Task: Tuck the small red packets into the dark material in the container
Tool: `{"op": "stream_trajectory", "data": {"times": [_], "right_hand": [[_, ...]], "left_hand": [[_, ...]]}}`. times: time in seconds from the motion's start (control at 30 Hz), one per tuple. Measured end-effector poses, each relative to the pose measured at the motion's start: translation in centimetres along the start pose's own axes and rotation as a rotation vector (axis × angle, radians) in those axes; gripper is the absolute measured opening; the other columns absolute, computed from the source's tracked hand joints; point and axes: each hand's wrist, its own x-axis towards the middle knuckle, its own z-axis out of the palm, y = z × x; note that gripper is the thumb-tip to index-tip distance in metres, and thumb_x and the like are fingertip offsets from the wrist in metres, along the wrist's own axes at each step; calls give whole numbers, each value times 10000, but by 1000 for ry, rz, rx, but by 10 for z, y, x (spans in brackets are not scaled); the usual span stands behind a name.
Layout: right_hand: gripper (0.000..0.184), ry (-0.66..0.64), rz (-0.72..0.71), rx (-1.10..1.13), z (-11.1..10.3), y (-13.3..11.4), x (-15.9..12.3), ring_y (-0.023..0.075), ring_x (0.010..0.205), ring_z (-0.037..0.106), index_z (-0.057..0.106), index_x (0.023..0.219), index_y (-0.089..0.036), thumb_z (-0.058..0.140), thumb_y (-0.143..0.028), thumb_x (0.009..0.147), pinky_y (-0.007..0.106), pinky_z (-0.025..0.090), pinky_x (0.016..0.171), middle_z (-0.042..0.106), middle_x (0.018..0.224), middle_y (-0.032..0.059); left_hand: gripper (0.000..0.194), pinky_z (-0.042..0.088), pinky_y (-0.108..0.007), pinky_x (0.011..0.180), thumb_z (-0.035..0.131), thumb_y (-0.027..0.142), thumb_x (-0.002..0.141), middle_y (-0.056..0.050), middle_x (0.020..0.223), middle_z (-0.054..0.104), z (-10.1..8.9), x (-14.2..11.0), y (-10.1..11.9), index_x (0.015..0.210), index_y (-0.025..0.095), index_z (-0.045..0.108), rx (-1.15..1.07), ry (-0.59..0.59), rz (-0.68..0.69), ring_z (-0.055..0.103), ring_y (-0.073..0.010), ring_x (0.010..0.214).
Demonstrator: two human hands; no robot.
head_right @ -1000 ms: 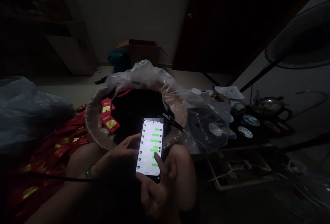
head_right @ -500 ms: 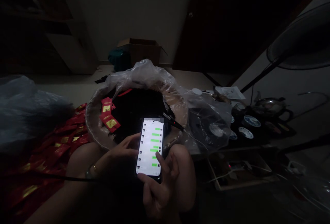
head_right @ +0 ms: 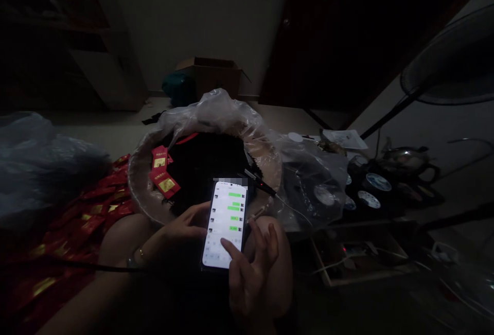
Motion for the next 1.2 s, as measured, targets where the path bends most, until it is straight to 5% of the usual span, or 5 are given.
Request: {"op": "stream_trajectory", "data": {"times": [0.13, 0.4, 1.2], "right_hand": [[393, -82, 52, -59, -3, -1, 2, 407, 1378, 206, 682, 1131, -285, 336, -321, 948, 630, 313, 1007, 255, 1517, 24], [333, 18, 5, 43, -3, -2, 5, 391, 1374, 230, 751, 933, -265, 419, -246, 922, 635, 286, 1034, 286, 1505, 5], [341, -2, -5, 27, -1, -4, 9, 387, 1339, 281, 745, 963, -289, 407, -269, 928, 631, 317, 999, 352, 1458, 17]], "left_hand": [[632, 481, -397, 858, 775, 308, 682, -133, 1098, 676, 0, 0, -1, 1260, 165, 563, 14, -19, -23, 646, -275, 957], [632, 475, -401, 861, 780, 299, 680, -134, 1107, 668, 0, 0, -3, 1259, 171, 560, 5, -23, -35, 639, -276, 972], [642, 484, -370, 831, 784, 332, 676, -137, 1121, 665, 1, 0, -1, 1254, 165, 561, 18, -30, -29, 643, -267, 953]]}}
